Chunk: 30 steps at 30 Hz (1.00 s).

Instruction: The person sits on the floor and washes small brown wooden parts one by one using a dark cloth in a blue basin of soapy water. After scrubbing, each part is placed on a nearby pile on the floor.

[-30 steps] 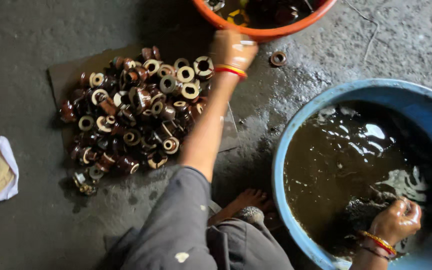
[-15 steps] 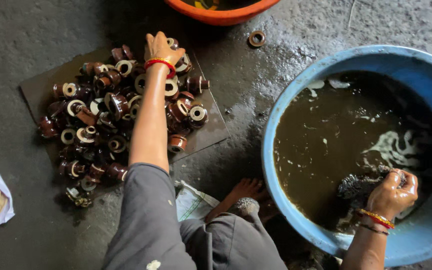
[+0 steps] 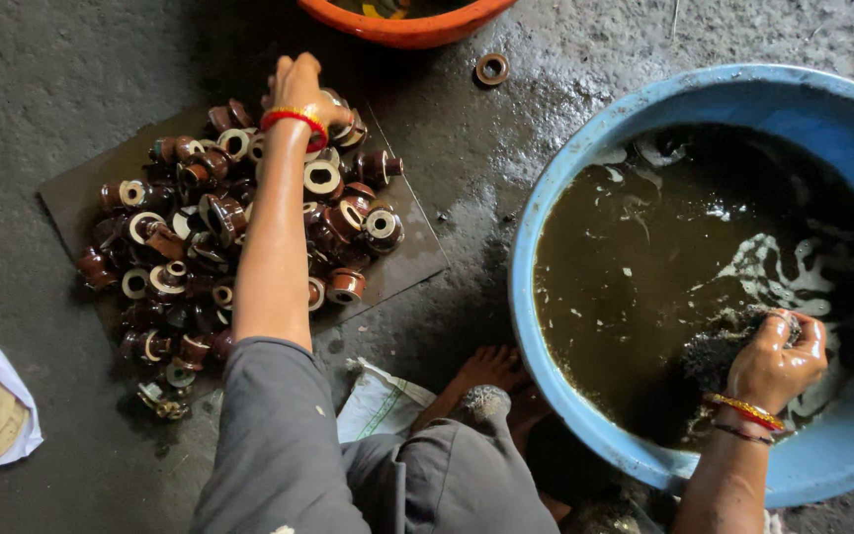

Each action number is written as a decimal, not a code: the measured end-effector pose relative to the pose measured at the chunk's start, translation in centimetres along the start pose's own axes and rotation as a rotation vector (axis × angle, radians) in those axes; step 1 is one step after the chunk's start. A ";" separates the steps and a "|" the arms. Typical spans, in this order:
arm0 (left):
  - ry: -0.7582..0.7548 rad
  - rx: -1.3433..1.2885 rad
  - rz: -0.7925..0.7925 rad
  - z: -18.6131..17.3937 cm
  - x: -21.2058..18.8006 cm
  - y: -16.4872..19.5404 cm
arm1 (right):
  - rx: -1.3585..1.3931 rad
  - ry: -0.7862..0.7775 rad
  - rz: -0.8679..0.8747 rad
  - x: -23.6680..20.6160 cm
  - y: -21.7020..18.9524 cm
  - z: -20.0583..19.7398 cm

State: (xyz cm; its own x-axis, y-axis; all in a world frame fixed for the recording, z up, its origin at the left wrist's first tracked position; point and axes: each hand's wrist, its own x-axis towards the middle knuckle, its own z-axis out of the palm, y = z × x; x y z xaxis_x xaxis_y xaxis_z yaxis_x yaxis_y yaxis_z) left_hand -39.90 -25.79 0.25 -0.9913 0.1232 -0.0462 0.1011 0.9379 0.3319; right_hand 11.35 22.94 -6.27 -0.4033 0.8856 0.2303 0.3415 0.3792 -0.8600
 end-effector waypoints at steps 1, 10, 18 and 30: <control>0.065 -0.002 0.070 -0.3 -0.2 1.3 | -0.057 0.000 -0.061 0.1 0.2 -0.1; 0.133 -0.286 1.027 10.4 -14.7 32.4 | -0.237 0.068 -0.107 0.8 0.9 -1.4; -0.336 0.027 0.883 20.1 -26.4 42.1 | -0.355 0.188 -0.048 0.3 -2.1 -1.5; -0.817 0.119 1.340 28.5 -29.4 41.0 | -0.364 0.179 0.060 -0.1 -6.0 -2.4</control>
State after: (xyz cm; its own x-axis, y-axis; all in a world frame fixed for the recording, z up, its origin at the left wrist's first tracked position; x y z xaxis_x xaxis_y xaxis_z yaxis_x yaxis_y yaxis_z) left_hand -4.26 18.28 -11.60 0.1284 0.9512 -0.2805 0.8789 0.0219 0.4765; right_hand 11.38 21.25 0.00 -0.2305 0.9294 0.2881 0.6511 0.3674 -0.6641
